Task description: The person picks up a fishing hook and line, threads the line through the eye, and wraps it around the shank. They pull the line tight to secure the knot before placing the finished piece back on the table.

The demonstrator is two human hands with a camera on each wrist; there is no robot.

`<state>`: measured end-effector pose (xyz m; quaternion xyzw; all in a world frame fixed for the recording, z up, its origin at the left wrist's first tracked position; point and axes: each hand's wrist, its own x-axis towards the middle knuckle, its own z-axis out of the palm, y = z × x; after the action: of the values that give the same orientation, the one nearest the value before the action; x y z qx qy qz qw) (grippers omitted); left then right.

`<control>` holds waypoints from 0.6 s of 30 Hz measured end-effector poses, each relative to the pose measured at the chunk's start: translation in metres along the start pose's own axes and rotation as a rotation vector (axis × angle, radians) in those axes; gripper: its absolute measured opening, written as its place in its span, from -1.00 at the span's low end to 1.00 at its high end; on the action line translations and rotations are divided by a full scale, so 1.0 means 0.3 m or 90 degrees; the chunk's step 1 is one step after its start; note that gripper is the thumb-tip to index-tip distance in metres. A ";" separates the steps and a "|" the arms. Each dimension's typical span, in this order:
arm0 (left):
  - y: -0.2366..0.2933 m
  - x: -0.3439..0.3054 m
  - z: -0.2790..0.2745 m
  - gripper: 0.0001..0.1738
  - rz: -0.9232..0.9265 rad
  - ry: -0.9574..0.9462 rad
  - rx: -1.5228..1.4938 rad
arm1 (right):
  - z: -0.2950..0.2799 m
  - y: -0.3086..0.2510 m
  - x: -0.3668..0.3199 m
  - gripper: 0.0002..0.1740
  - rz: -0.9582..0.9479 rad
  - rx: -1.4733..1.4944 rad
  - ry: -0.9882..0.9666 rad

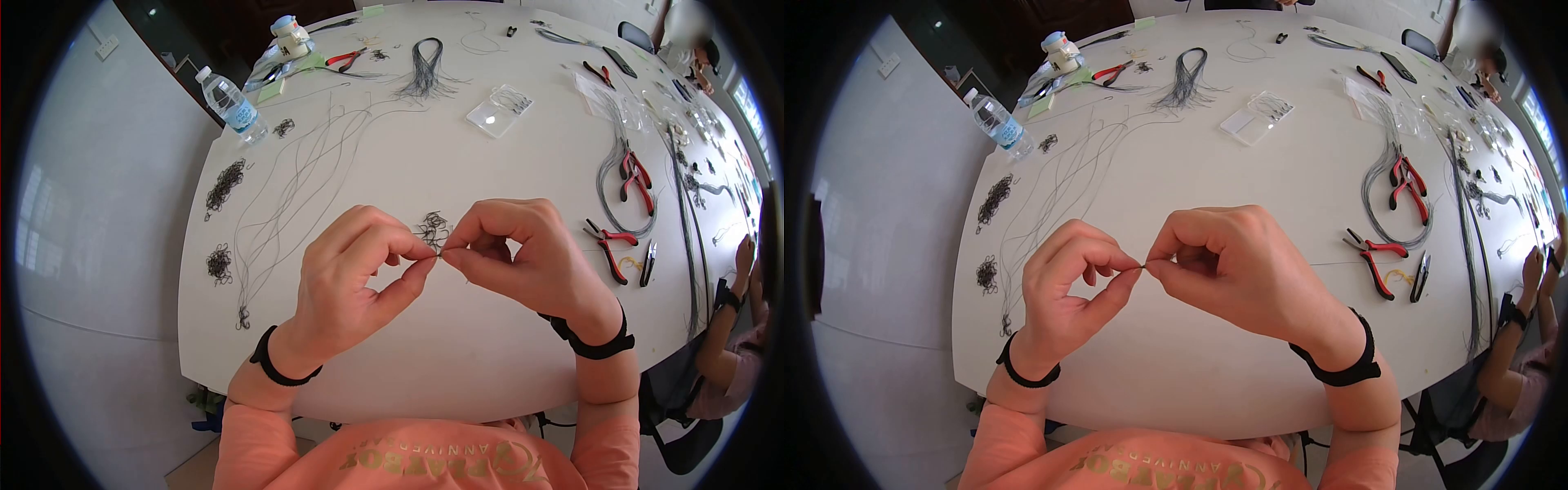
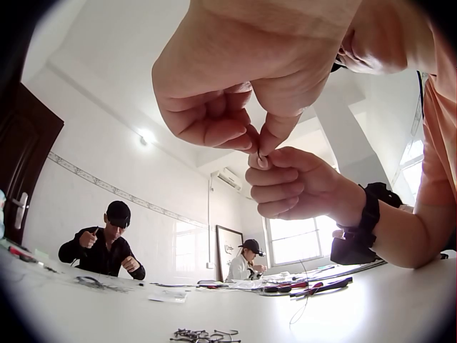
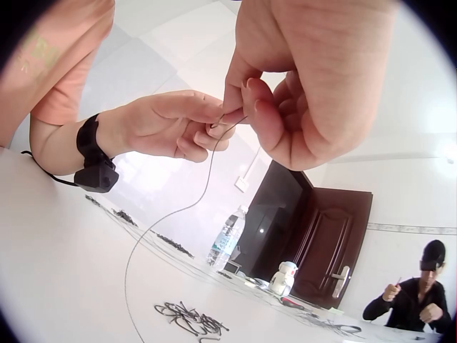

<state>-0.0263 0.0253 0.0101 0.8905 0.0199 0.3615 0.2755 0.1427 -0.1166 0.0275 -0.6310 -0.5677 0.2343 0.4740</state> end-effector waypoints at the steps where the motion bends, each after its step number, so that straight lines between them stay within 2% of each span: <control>1: 0.000 0.000 0.000 -0.79 0.002 0.000 0.001 | 0.000 -0.001 0.000 -0.91 -0.003 -0.003 -0.001; 10: 0.007 0.003 -0.002 -0.77 0.003 -0.004 0.003 | 0.006 0.002 -0.001 -0.93 -0.006 -0.002 0.014; 15: 0.006 -0.004 0.005 -0.70 0.034 -0.014 0.063 | -0.003 -0.027 -0.013 -0.93 0.026 -0.027 -0.033; 17: 0.013 -0.012 0.007 -0.69 0.083 -0.025 0.060 | -0.016 -0.044 -0.026 -0.92 0.032 -0.042 -0.047; 18: 0.039 -0.014 0.000 -0.74 0.059 -0.041 0.084 | -0.028 -0.056 -0.031 -0.92 0.054 -0.071 -0.080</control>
<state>-0.0313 0.0144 0.0134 0.9179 -0.0065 0.3429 0.1996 0.1391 -0.1297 0.0436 -0.6640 -0.5811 0.2614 0.3914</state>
